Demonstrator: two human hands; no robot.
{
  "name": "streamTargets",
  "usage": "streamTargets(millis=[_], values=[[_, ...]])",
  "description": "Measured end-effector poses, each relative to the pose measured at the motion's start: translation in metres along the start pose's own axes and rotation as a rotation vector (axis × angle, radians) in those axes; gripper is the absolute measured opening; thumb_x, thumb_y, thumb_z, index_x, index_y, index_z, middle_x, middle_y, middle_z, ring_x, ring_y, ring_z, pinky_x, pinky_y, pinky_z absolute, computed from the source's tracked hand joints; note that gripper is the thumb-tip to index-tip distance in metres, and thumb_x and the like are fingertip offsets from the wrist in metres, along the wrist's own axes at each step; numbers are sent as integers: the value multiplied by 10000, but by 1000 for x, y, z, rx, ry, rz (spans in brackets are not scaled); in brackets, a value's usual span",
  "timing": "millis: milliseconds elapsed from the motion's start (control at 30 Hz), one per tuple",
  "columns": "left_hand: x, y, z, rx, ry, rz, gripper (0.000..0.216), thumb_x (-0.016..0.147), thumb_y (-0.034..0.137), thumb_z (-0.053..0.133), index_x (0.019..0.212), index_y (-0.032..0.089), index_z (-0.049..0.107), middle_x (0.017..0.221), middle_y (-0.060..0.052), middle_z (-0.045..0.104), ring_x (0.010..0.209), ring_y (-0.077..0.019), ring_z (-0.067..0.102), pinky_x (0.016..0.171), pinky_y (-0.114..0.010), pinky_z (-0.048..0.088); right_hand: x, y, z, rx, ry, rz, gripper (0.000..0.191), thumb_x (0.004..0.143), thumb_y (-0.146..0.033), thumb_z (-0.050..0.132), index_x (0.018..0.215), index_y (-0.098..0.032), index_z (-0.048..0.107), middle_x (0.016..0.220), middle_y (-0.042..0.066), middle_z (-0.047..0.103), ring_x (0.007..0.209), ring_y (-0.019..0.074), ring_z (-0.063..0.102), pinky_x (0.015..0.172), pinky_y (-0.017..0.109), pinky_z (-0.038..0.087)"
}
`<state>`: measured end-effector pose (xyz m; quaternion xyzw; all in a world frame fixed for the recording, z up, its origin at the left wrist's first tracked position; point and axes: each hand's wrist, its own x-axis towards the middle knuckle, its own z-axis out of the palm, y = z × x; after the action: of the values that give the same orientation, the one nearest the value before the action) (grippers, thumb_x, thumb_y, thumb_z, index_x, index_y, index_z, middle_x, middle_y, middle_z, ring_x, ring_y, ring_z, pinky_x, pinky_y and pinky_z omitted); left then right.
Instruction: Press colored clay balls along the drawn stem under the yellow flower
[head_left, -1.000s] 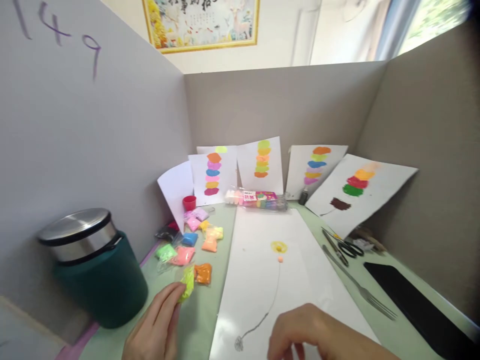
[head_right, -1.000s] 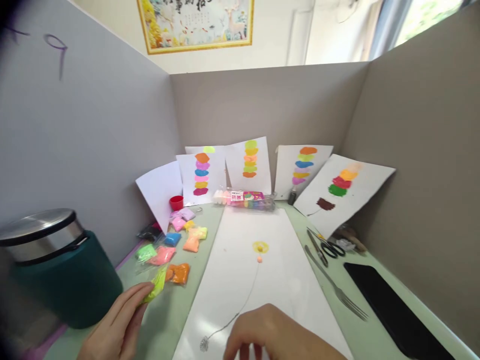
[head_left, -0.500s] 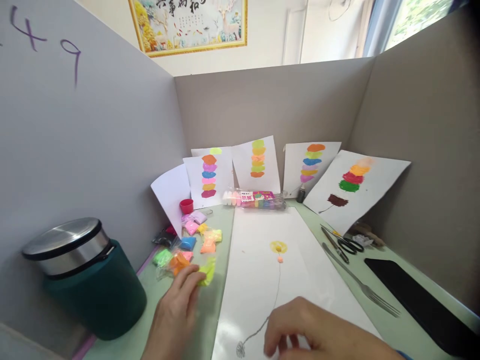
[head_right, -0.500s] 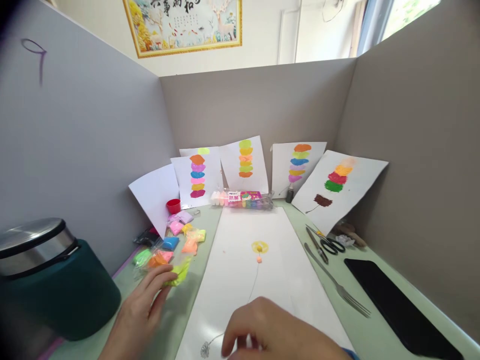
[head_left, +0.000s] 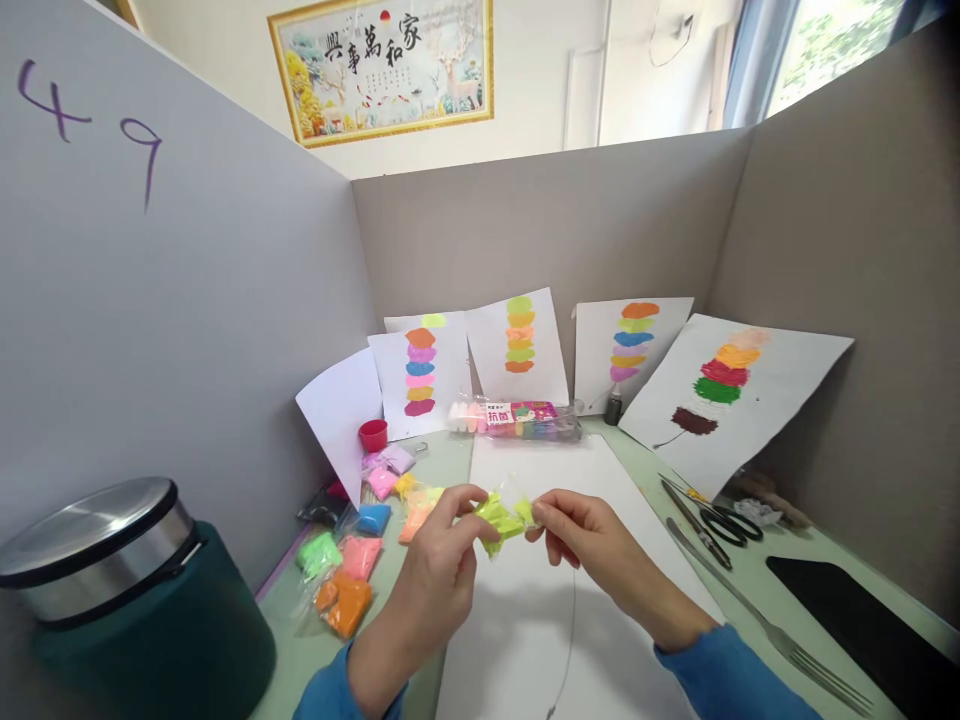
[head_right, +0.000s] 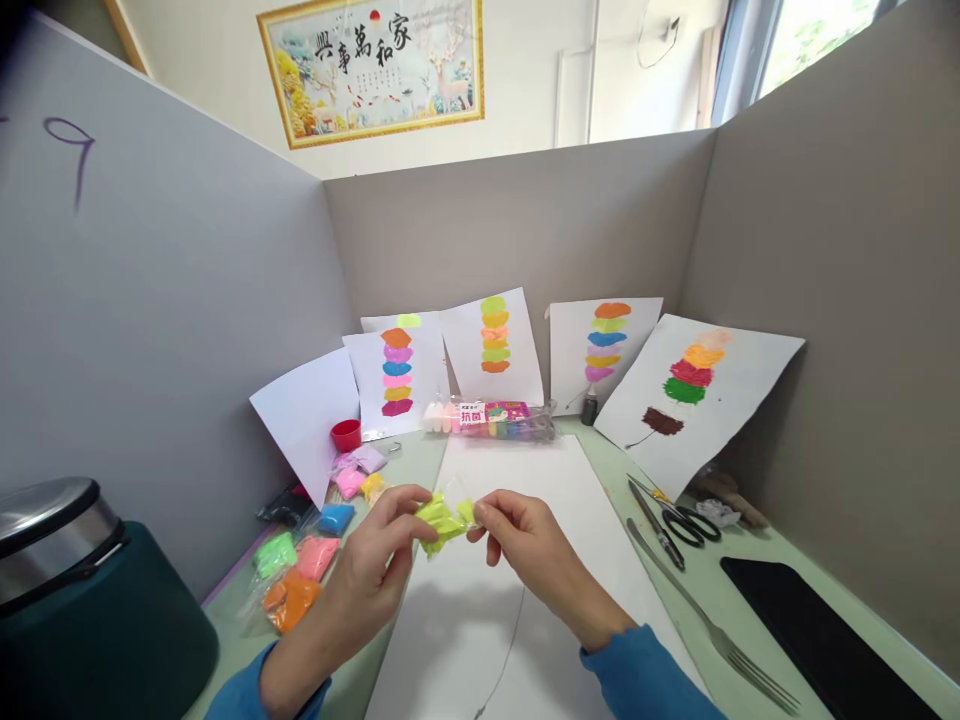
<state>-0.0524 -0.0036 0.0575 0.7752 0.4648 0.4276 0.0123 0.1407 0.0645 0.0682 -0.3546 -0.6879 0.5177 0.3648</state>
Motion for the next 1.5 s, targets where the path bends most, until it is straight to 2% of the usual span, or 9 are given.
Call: streamTargets(millis=[133, 200, 267, 400, 567, 800, 1067, 1300, 1500], values=[[8, 2, 10, 13, 118, -80, 358, 709, -14, 386, 945, 188, 562, 1168, -110, 510, 1120, -225, 486, 929, -392, 418, 0, 24, 4, -98, 148, -53, 346, 840, -478, 524, 719, -162, 594, 674, 25, 639, 520, 111, 525, 496, 221, 400], [8, 8, 16, 8, 191, -134, 191, 783, 99, 459, 918, 177, 569, 1022, -108, 566, 980, -228, 543, 857, -380, 441, -3, 34, 8, -219, 225, -110, 339, 853, -481, 510, 730, -179, 600, 613, 15, 613, 515, 126, 534, 500, 225, 421], [7, 12, 24, -115, 114, -273, 80, 828, 217, 502, 827, 184, 574, 795, -51, 600, 731, -171, 567, 678, -294, 457, -6, 40, 13, -342, 267, -228, 284, 862, -450, 514, 765, -198, 606, 643, 13, 624, 517, 124, 542, 498, 217, 432], [2, 9, 39, -408, 37, -615, 208, 816, 383, 557, 732, 192, 557, 618, 6, 589, 536, -119, 534, 502, -226, 400, -11, 52, 24, -571, 203, -533, 180, 878, -346, 513, 795, -222, 614, 644, 8, 621, 514, 121, 551, 500, 209, 436], [-4, 1, 46, -691, 25, -763, 194, 832, 351, 482, 719, 193, 476, 540, 32, 546, 475, -113, 573, 446, -195, 410, -7, 67, 26, -739, 131, -713, 130, 863, -276, 537, 795, -231, 637, 625, 7, 623, 513, 119, 572, 498, 198, 439], [-5, -5, 49, -812, 77, -845, 166, 761, 296, 529, 653, 181, 478, 458, 43, 531, 444, -124, 582, 439, -208, 450, -9, 65, 34, -685, 155, -658, 123, 858, -305, 554, 798, -220, 619, 665, 18, 624, 558, 128, 572, 517, 215, 443], [-3, -4, 41, -915, 1, -772, 336, 740, 453, 622, 653, 141, 533, 501, 19, 566, 427, -102, 563, 445, -196, 427, -12, 43, 40, -377, 107, -359, 192, 898, -340, 486, 825, -197, 591, 714, 16, 605, 544, 117, 512, 493, 228, 412], [-7, -8, 44, -904, -48, -737, 349, 798, 450, 585, 673, 125, 564, 576, 13, 577, 434, -85, 541, 450, -199, 414, -12, 37, 37, -156, 18, -160, 249, 877, -374, 518, 767, -171, 611, 699, 15, 623, 590, 118, 551, 558, 234, 438], [-6, -7, 43, -847, -119, -751, 325, 815, 423, 556, 658, 139, 531, 598, 6, 580, 461, -88, 535, 478, -210, 408, -11, 43, 38, -7, 41, 4, 248, 868, -347, 496, 717, -163, 569, 605, -6, 583, 536, 113, 552, 514, 222, 433]])
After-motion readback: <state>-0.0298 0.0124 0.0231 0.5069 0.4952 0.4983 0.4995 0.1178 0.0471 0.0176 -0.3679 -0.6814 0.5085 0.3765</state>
